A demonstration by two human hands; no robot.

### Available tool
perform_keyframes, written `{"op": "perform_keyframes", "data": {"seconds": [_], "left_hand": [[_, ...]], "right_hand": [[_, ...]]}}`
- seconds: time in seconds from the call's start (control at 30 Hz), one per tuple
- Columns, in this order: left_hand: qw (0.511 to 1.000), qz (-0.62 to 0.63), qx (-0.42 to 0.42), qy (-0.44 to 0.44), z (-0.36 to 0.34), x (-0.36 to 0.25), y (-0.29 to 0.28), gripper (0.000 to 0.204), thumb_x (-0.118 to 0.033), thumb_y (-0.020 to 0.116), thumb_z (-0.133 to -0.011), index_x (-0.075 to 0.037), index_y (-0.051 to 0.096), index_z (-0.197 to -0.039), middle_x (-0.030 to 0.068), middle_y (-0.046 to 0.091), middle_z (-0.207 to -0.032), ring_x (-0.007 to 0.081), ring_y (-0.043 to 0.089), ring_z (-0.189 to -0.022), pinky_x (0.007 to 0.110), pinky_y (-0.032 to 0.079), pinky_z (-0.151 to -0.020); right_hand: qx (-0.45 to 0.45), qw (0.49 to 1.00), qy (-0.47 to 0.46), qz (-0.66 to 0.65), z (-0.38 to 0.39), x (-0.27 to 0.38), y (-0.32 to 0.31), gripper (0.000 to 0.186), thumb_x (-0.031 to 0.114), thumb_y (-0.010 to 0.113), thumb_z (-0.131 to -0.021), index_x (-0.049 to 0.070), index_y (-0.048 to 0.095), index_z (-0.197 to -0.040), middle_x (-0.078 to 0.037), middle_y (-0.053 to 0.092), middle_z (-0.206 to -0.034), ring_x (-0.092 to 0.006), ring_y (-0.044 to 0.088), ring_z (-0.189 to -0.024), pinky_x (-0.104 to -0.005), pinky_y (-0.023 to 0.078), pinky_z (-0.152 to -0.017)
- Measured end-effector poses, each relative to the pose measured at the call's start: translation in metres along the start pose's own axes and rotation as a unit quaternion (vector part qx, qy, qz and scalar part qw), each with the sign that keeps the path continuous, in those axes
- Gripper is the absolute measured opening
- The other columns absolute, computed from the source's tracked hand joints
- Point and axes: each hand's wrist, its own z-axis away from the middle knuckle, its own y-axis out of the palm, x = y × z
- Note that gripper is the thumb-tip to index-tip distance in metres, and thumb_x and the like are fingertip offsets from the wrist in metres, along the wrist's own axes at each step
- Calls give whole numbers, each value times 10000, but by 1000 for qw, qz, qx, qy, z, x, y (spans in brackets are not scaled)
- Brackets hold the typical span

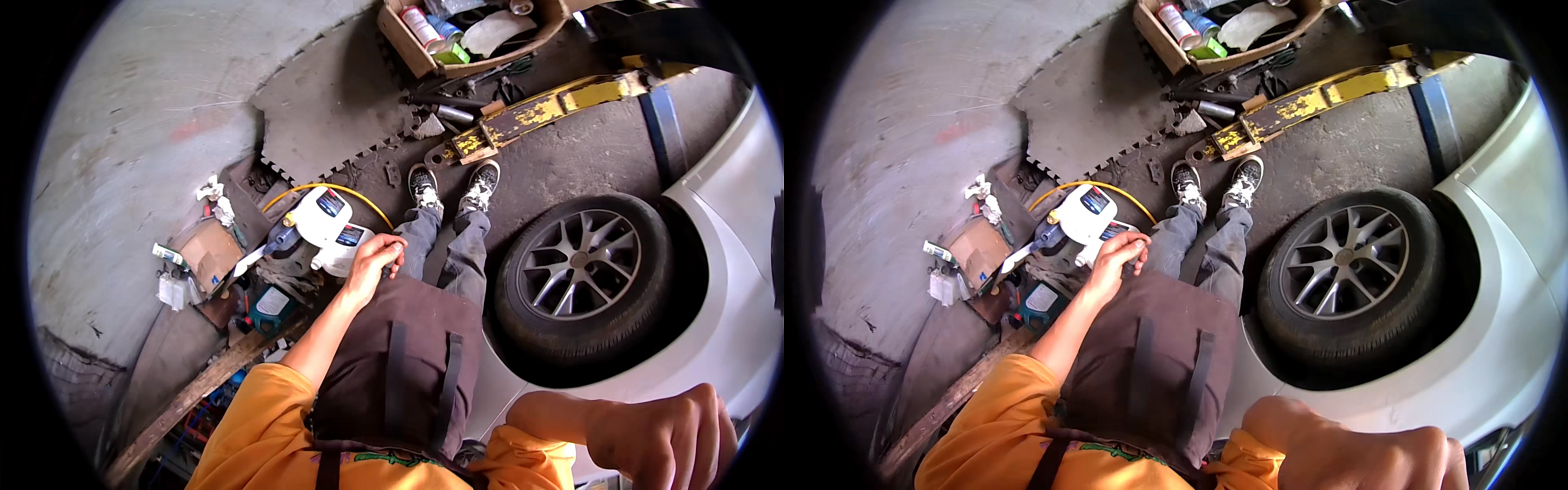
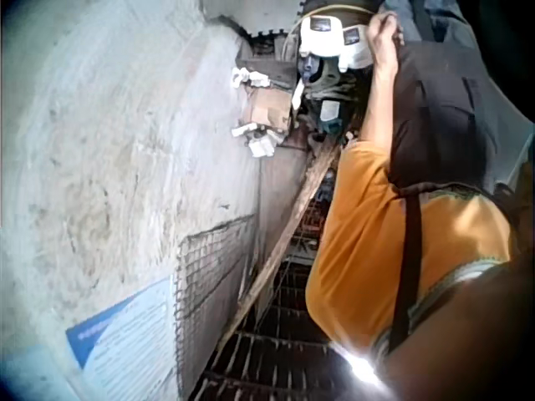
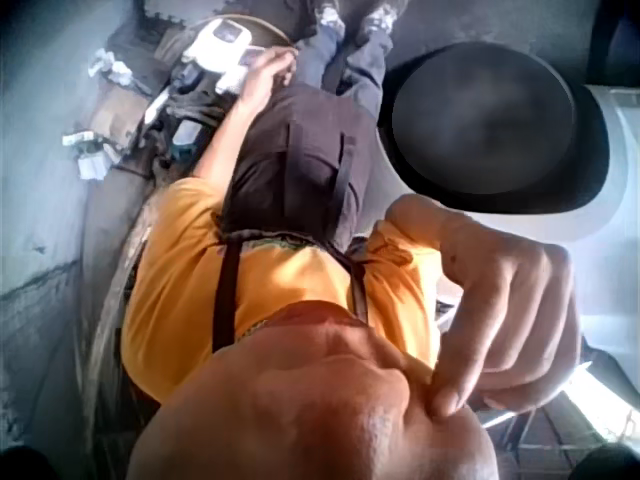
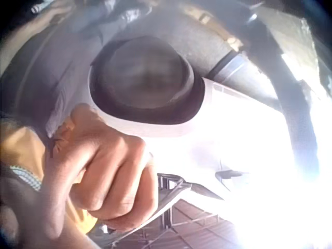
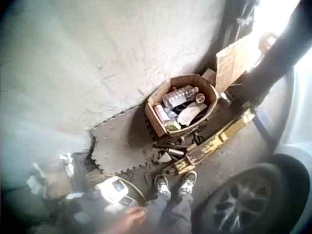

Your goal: The person works on a car engine with the hood open, using pliers to remove a small component from the engine bay. They then walk around the cluttered garage to retrieve a tool and return to the engine to continue working on the component.

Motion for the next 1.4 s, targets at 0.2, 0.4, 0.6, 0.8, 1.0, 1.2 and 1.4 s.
{"op": "perform_keyframes", "data": {"seconds": [0.2, 0.4, 0.6, 0.8, 1.0, 1.2, 1.4], "left_hand": [[998, 40, 5, -57, -74, 50, 24, 211, -177, 557, -951, 2, 610, -1050, 39, 592, -795, 108, 528, -697, 240, 420, -608], [988, 114, 24, -103, -98, 72, 55, 201, -161, 552, -962, 4, 612, -1060, 45, 602, -804, 101, 540, -692, 237, 434, -619], [973, 212, 0, -95, -141, 75, 72, 197, -158, 561, -965, 11, 609, -1053, 44, 596, -799, 102, 539, -681, 241, 433, -597], [952, 289, -21, -101, -204, 89, 76, 215, -161, 568, -960, 26, 590, -1064, 60, 577, -785, 119, 529, -676, 251, 434, -611], [923, 372, -8, -96, -226, 127, 58, 216, -112, 545, -964, 37, 563, -1120, 91, 577, -867, 142, 536, -740, 276, 445, -660], [905, 424, -4, -42, -254, 102, 48, 238, -135, 560, -979, 3, 547, -1172, 84, 606, -936, 156, 567, -826, 281, 457, -751], [885, 466, 0, -18, -258, 81, 35, 243, -70, 644, -907, -50, 546, -1128, 105, 568, -1013, 206, 543, -938, 410, 463, -892]], "right_hand": [[-69, 997, 26, -17, 0, 8, -129, 128, -92, 548, -777, -19, 647, -743, -125, 621, -595, -168, 583, -474, -389, 616, -714], [-294, 940, 171, 3, -19, 29, -186, 160, -68, 493, -842, -31, 573, -709, -129, 569, -574, -175, 505, -432, -299, 404, -376], [-458, 651, 314, 518, 28, 48, -404, 127, 160, 618, -911, 63, 612, -992, 1, 547, -746, -89, 484, -613, -273, 442, -629], [87, 159, 544, 819, 125, 134, -676, 231, 233, 614, -847, 74, 694, -994, -190, 702, -924, -362, 687, -886, -442, 547, -776], [254, 105, 423, 864, 89, 86, -773, 309, 120, 599, -839, 74, 605, -1144, -200, 615, -1112, -404, 602, -1025, -479, 514, -861], [335, 2, 395, 856, 62, 65, -839, 370, 154, 455, -916, 50, 527, -1263, -275, 594, -1186, -442, 571, -1096, -510, 474, -904], [364, -28, 319, 874, 74, 77, -908, 451, 314, 362, -990, 116, 465, -1383, -202, 558, -1304, -381, 529, -1192, -477, 431, -955]]}}
